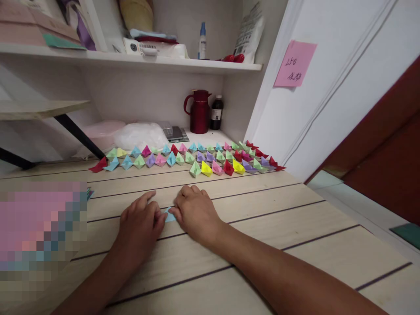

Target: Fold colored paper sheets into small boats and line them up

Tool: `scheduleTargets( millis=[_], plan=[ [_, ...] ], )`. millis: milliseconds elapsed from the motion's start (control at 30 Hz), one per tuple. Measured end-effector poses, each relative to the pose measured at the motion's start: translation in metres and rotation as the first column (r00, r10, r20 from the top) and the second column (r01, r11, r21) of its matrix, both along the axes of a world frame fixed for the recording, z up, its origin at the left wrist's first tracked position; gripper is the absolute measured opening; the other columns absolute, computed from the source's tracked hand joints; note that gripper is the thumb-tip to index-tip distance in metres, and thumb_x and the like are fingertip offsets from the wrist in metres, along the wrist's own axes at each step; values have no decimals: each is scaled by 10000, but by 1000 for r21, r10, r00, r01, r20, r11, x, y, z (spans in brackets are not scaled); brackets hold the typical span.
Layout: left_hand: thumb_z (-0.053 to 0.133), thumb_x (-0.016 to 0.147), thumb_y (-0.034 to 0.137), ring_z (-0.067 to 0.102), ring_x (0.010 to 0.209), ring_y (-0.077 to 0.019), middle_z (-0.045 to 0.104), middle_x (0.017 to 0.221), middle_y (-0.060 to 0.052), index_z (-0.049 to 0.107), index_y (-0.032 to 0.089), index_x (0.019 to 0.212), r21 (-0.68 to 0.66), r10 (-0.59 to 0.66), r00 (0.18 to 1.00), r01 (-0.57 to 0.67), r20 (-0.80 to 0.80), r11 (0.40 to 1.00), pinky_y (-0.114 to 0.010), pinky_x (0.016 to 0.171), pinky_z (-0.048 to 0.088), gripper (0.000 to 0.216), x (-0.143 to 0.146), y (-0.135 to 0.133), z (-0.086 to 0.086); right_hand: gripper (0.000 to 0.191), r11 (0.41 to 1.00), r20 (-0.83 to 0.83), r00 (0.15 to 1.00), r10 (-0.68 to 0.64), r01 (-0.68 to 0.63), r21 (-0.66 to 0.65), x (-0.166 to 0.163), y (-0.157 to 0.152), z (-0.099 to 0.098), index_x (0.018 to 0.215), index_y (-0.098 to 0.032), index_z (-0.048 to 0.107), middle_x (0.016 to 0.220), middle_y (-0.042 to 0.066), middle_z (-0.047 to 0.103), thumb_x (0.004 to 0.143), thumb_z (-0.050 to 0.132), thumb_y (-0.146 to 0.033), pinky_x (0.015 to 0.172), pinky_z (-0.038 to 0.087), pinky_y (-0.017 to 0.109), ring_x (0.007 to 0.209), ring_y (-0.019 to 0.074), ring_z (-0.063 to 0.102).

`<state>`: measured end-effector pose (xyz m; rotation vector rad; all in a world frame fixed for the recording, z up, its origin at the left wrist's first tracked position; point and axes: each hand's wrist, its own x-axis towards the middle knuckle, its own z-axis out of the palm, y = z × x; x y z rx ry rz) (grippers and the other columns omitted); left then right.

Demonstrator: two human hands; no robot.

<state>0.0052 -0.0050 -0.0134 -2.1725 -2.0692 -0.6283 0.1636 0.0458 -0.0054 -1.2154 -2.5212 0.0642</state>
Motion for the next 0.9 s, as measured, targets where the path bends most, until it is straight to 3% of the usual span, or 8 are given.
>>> scheduleTargets(
  millis=[200,367,467,533,633,700,767,900],
  plan=[
    [547,858,272,513,1228,-295,596,1298,-141,572,203,722,-68,10,1000,-10,5,998,-505,993,375,154,0,-1,5,171,999,-58,998,-23,21,-36,3,1,1,894,-180,593,957,69,587,884,619,-348,790,407,353,913,231,515],
    [592,829,292,534,1187,-312,606,1283,-99,562,208,699,-76,-35,993,44,115,996,-535,965,380,157,-14,2,4,126,990,-181,976,118,-129,-52,5,4,-2,1012,-223,617,1034,53,585,886,602,-220,842,419,337,971,207,531],
    [548,843,235,576,1128,-264,652,1163,-71,598,216,802,0,-132,955,137,267,991,-473,943,428,67,-29,3,5,142,983,-193,967,165,-177,-47,6,6,-4,1020,-252,661,1032,51,601,911,575,-224,881,414,352,1002,210,536],
    [493,882,245,590,1105,-230,655,1120,-69,622,215,912,99,-208,925,186,318,978,-414,910,465,136,-38,1,7,131,980,-216,962,169,-186,-64,7,8,-5,997,-243,679,1002,54,614,910,581,-235,892,416,354,1003,211,544],
    [430,924,238,573,1159,-227,639,1230,-58,654,258,1059,168,-314,934,287,168,943,-446,963,431,262,-42,-4,13,118,977,-254,953,166,-194,-89,7,11,-6,980,-223,684,983,58,622,888,611,-220,900,421,353,1003,211,555],
    [415,935,216,526,1247,-245,608,1330,-22,642,311,1143,122,-386,923,382,10,916,-517,1044,345,323,-39,-8,17,114,977,-264,950,165,-194,-89,7,12,-7,970,-214,682,989,60,622,870,629,-205,904,423,356,1007,215,557],
    [432,933,205,463,1321,-272,588,1367,12,611,342,1210,-11,-435,895,436,-97,900,-593,1090,253,357,-32,-11,19,104,977,-276,947,164,-195,-87,7,13,-8,957,-209,680,991,61,622,863,634,-202,906,426,359,1005,217,559],
    [448,935,217,427,1351,-301,549,1397,8,566,329,1283,-280,-425,893,375,-147,884,-660,1084,232,383,-21,-18,22,100,977,-313,936,160,-195,-84,9,13,-10,949,-210,681,978,61,625,866,628,-196,904,430,362,999,214,563]
  ],
)
